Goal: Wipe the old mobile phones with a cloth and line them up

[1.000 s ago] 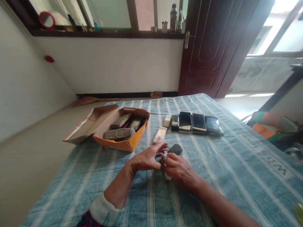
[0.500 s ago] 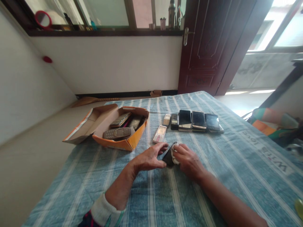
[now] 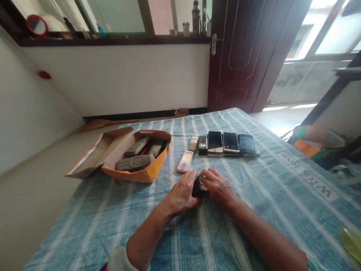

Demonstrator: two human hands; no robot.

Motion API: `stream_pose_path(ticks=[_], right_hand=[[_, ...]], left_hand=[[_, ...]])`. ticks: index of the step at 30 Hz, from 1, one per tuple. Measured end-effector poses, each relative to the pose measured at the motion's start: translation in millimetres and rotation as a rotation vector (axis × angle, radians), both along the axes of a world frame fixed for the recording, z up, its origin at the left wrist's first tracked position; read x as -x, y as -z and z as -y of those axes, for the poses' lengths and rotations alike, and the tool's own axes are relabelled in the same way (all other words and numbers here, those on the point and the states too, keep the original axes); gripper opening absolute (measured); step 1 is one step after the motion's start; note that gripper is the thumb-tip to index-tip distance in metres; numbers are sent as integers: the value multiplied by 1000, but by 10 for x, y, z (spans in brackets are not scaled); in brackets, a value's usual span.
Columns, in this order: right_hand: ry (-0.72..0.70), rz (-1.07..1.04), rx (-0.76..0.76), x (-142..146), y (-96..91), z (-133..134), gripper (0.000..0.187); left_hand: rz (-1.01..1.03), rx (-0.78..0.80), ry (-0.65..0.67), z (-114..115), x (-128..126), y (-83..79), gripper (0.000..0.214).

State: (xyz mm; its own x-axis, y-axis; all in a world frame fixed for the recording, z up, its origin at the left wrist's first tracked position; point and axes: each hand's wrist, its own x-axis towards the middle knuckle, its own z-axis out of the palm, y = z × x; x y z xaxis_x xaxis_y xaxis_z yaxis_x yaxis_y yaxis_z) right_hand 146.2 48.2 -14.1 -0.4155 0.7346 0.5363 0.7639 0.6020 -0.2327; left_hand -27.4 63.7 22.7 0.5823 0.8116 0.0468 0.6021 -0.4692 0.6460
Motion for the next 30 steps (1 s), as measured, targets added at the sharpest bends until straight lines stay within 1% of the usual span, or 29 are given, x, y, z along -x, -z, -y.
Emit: stream_pose_path(ticks=[4, 7, 13, 20, 25, 30], right_hand=[[146, -39, 29, -172, 37, -89, 26], [184, -66, 44, -240, 46, -110, 31], [205, -188, 91, -285, 76, -131, 32], [184, -309, 134, -338, 116, -163, 34], [179, -350, 152, -343, 122, -163, 31], [170, -378, 152, -350, 129, -164, 35]], left_hand=[[-46, -1, -52, 17, -30, -13, 74], [-59, 13, -70, 20, -43, -19, 76], [-35, 1, -75, 10, -42, -1, 74], [-2, -26, -66, 5, -31, 2, 68], [28, -60, -45, 20, -43, -11, 68], [60, -80, -39, 28, -55, 2, 68]])
